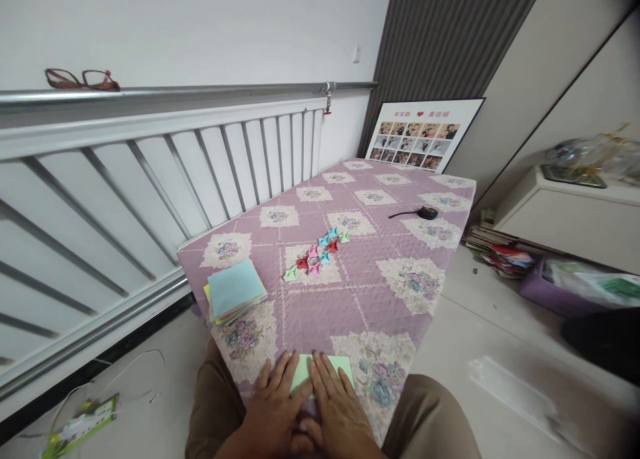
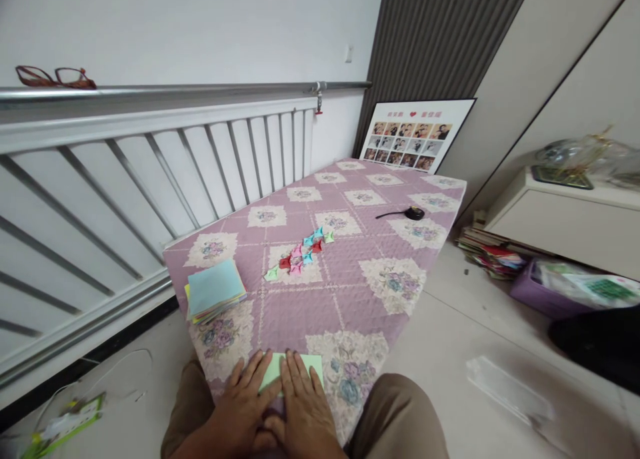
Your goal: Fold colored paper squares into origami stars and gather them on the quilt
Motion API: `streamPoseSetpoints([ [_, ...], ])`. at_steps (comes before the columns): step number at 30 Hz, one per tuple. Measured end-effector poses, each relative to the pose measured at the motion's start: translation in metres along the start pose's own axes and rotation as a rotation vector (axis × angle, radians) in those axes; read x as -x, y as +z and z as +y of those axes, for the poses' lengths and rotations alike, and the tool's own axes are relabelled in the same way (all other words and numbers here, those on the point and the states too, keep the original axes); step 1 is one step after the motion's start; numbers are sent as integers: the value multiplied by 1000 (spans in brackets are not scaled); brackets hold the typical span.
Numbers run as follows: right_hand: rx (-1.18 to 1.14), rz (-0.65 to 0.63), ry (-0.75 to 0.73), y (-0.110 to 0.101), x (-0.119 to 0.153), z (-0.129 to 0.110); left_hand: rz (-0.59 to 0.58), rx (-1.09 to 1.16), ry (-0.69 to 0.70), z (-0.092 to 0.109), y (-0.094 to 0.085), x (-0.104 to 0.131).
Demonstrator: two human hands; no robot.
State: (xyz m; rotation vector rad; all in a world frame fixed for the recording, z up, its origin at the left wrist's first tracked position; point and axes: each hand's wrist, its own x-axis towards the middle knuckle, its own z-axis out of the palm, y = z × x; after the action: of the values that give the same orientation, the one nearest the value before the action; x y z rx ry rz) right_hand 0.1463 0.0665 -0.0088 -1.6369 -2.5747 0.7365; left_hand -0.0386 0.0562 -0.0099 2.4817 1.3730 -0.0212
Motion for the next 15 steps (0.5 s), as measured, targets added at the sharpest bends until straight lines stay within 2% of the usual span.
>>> streamPoseSetpoints([
  [8, 98, 47, -9, -2, 12, 22, -40, -22, 96, -21, -18, 13],
  [15, 167, 226, -44, 3, 30, 56, -134, 48, 1, -28, -26, 25],
])
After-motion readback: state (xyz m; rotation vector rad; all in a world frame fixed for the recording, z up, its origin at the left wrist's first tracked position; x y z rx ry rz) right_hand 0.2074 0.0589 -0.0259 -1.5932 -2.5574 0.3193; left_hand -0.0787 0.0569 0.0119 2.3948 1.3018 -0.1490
